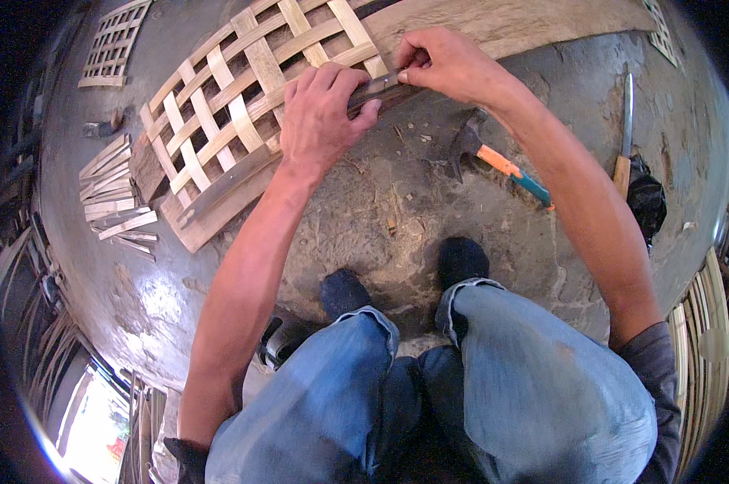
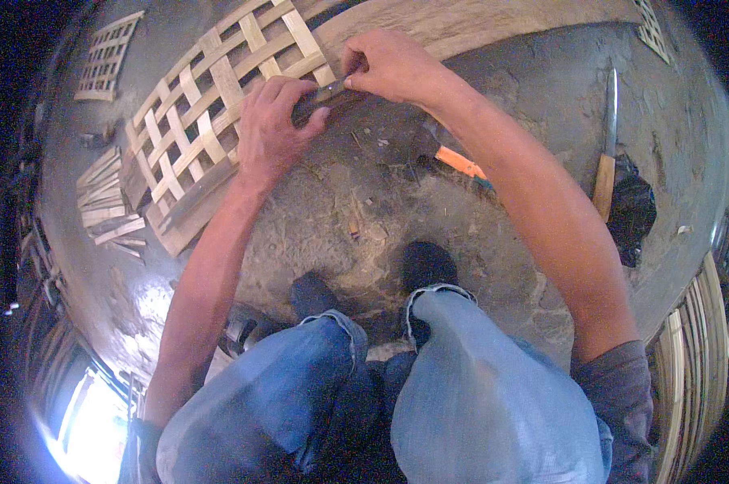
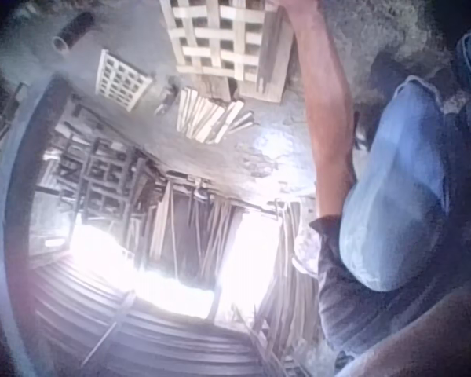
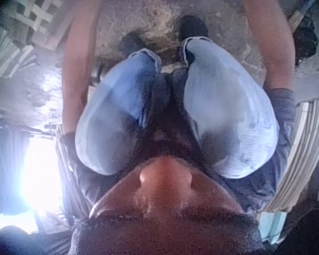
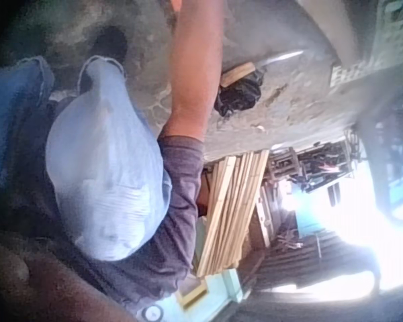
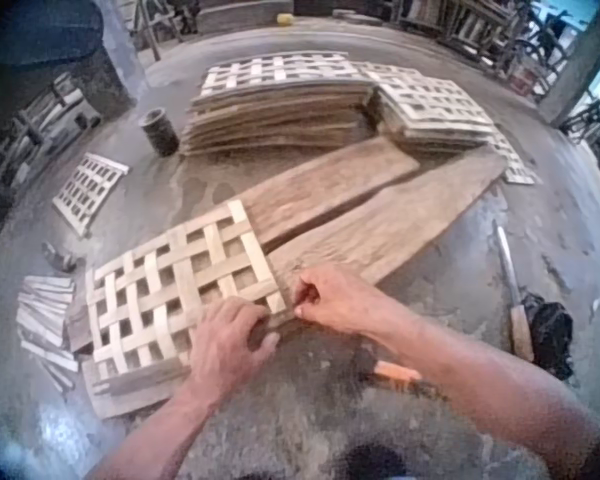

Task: The person assembles a wooden lattice panel by hand, interlacing thin wooden strips and securing them with a hammer and nails. The person repeatedly adjusts the strips and hammers nails to hold the lattice together.

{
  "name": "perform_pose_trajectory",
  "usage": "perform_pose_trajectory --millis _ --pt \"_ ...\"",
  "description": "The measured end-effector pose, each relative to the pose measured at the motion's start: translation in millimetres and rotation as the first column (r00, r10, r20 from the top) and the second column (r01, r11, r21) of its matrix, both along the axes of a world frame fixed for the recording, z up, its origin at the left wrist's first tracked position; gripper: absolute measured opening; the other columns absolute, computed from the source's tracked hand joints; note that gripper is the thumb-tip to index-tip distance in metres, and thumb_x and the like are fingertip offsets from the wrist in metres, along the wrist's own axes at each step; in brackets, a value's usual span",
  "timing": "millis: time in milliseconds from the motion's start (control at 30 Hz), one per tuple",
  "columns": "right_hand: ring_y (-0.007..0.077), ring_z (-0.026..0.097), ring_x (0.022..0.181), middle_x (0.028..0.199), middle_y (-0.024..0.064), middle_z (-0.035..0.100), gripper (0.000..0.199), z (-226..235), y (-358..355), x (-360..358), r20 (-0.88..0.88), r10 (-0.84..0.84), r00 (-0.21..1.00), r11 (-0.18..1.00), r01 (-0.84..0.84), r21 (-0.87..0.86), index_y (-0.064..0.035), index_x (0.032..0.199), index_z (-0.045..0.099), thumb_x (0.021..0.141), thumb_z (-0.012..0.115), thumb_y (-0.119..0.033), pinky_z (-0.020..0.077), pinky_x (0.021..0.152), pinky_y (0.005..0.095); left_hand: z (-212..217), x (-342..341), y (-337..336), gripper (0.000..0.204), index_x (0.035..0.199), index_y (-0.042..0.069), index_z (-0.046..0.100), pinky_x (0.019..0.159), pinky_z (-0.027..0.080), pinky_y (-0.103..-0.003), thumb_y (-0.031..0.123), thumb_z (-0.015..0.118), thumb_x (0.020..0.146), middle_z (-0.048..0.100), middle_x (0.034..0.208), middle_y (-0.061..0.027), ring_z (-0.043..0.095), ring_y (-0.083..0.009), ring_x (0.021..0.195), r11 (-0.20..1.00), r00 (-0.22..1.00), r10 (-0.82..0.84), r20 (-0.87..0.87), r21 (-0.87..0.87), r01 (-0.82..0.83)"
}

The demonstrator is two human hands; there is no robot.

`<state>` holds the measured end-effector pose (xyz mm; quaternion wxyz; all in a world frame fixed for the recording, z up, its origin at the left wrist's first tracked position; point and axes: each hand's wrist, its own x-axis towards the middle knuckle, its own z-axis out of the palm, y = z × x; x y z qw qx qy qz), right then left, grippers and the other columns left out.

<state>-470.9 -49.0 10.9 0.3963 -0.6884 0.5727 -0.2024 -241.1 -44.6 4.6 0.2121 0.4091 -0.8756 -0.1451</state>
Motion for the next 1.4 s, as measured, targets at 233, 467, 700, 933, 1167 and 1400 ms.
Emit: perform_pose_trajectory --millis 233,467,700,933,1167,1400 --pt "0.0136 0.062 0.073 0.078 0.0048 0.067 0.015 8.0 -4.5 3.7 -0.127 0.038 0.991 0.999 -0.038 0.008 -0.0019 0.092 0.067 0.082 0.074 -0.011 0.0516 0.068 0.0317 6.6 -0.2 0.5 0.037 0.104 0.013 0.067 0.089 0.044 -0.041 0.026 0.081 0.072 0.063 0.102 -0.0038 0.059 -0.0256 0.099 1.0 1.0 -0.002 0.026 0.019 0.001" --pt "0.0132 0.066 0.077 0.084 0.0046 0.07 0.024 3.7 9.1 -7.7 0.341 -0.242 0.908 0.953 0.158 0.257 -0.0027 0.106 0.072 0.088 0.067 -0.019 0.0528 0.069 0.0297 10.1 1.0 -4.8 0.035 0.105 0.01 0.067 0.09 0.045 -0.041 0.021 0.081 0.075 0.064 0.1 -0.0058 0.059 -0.0266 0.098 0.998 0.999 -0.046 -0.022 0.035 0.047" --pt "0.0099 0.066 0.088 0.099 0.0024 0.07 0.025 36.4 44.6 14.1 0.556 -0.503 0.661 0.842 0.231 0.488 -0.004 0.118 0.067 0.102 0.056 -0.02 0.0534 0.08 0.0256 70.6 16.0 -10.6 0.038 0.106 0.004 0.067 0.08 0.051 -0.037 0.019 0.084 0.075 0.066 0.1 -0.0097 0.062 -0.0274 0.092 0.969 0.991 -0.071 -0.117 0.227 0.096" --pt "0.0135 0.068 0.085 0.1 0.0067 0.069 0.025 64.0 55.8 37.6 0.738 -0.512 0.439 0.849 0.128 0.513 0.0018 0.115 0.066 0.098 0.062 -0.017 0.0558 0.078 0.0267 91.8 27.9 -5.5 0.039 0.109 0.003 0.067 0.079 0.051 -0.032 0.014 0.085 0.076 0.066 0.1 -0.0088 0.063 -0.0206 0.088 0.968 0.99 -0.014 -0.138 0.244 0.048" --pt "0.0161 0.069 0.076 0.088 0.0086 0.07 0.019 81.4 54.7 39.9 0.733 -0.511 0.449 0.852 0.153 0.5 0.0061 0.106 0.068 0.092 0.069 -0.007 0.0586 0.068 0.0264 91.6 32.9 -2.9 0.042 0.107 0.004 0.066 0.079 0.051 -0.031 0.014 0.087 0.073 0.065 0.101 -0.0078 0.063 -0.0194 0.088 0.983 0.988 -0.04 -0.148 0.17 0.065" --pt "0.0149 0.07 0.084 0.101 0.0095 0.069 0.028 78.5 56.9 36.7 0.658 -0.588 0.472 0.786 0.14 0.602 0.0039 0.119 0.06 0.096 0.066 -0.011 0.056 0.076 0.0234 82.0 26.3 1.6 0.04 0.105 0.003 0.066 0.076 0.053 -0.033 0.011 0.086 0.072 0.065 0.101 -0.0104 0.064 -0.0236 0.087 0.989 0.986 -0.079 -0.148 0.112 0.096"
